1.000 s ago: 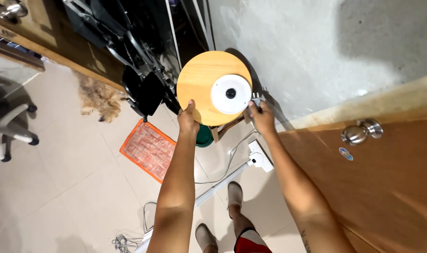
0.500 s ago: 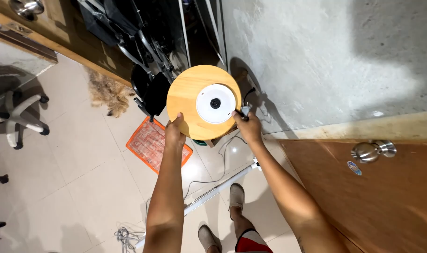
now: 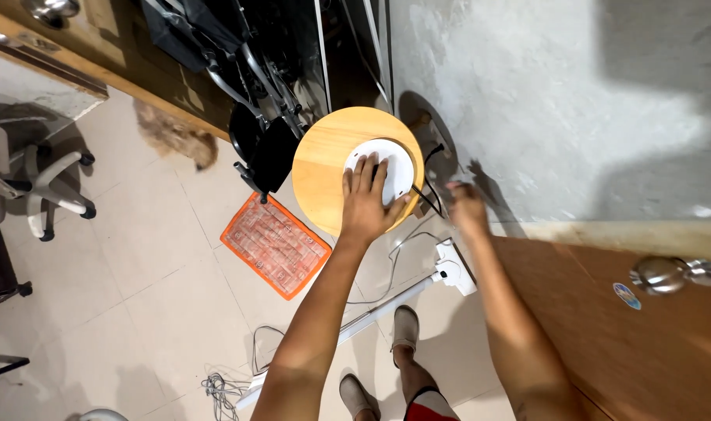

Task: Assembling and preparing a handheld vacuum cleaner for use.

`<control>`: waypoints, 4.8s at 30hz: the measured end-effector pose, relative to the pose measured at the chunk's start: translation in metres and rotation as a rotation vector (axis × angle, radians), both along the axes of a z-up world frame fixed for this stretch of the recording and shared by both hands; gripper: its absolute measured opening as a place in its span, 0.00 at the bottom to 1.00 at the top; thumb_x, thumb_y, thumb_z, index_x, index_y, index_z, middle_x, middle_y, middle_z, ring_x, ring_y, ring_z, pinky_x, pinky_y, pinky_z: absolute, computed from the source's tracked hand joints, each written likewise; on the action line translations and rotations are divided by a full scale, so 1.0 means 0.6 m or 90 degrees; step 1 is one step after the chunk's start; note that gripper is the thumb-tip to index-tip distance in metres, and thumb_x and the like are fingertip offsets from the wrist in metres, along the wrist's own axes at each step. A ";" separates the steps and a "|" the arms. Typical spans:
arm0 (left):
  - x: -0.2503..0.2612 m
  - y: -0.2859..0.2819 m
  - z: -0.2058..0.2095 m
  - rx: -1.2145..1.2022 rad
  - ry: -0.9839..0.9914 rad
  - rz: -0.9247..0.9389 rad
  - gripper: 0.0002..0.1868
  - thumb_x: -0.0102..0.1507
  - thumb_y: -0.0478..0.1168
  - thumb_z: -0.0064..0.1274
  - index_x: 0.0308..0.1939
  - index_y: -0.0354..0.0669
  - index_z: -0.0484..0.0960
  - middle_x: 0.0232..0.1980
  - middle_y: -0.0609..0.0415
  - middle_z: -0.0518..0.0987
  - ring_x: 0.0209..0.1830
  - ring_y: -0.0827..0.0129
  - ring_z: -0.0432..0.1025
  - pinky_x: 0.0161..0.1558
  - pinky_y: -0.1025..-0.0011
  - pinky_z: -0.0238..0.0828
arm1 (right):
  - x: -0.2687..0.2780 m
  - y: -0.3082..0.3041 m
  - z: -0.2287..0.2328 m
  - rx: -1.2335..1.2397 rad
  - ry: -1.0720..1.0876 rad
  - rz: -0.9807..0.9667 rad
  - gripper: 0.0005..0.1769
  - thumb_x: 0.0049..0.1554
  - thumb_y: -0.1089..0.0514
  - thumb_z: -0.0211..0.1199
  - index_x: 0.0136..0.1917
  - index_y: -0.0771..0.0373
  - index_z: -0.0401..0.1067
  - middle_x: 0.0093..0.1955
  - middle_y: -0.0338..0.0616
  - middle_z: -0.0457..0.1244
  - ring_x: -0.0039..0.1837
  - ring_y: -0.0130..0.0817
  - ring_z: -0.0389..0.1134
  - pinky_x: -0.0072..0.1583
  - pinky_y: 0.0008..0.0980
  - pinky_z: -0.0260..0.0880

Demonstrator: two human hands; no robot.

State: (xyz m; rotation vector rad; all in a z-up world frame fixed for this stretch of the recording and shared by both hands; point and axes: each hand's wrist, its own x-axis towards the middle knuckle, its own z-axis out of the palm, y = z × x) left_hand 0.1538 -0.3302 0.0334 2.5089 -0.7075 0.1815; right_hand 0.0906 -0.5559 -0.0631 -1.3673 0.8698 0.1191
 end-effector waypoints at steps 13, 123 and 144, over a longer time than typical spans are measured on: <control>0.029 0.018 -0.007 -0.024 -0.021 0.097 0.40 0.59 0.58 0.60 0.68 0.37 0.72 0.76 0.40 0.64 0.79 0.45 0.54 0.77 0.40 0.42 | 0.185 -0.024 -0.294 0.151 -0.001 -0.001 0.11 0.64 0.65 0.48 0.57 0.65 0.68 0.42 0.47 0.66 0.35 0.29 0.62 0.36 0.29 0.59; -0.128 0.102 -0.007 -0.193 -0.137 0.176 0.26 0.62 0.41 0.58 0.61 0.33 0.74 0.61 0.41 0.75 0.63 0.46 0.67 0.70 0.49 0.57 | -0.088 -0.011 -0.136 -0.022 0.022 0.091 0.16 0.62 0.49 0.57 0.57 0.58 0.76 0.52 0.38 0.72 0.50 0.28 0.71 0.53 0.31 0.70; -0.797 0.693 0.097 -0.217 -0.092 0.605 0.25 0.61 0.39 0.56 0.59 0.31 0.74 0.58 0.39 0.77 0.60 0.46 0.69 0.63 0.55 0.64 | -0.408 0.762 0.120 0.084 -0.153 0.597 0.13 0.63 0.52 0.61 0.52 0.64 0.75 0.46 0.40 0.71 0.48 0.28 0.73 0.49 0.28 0.70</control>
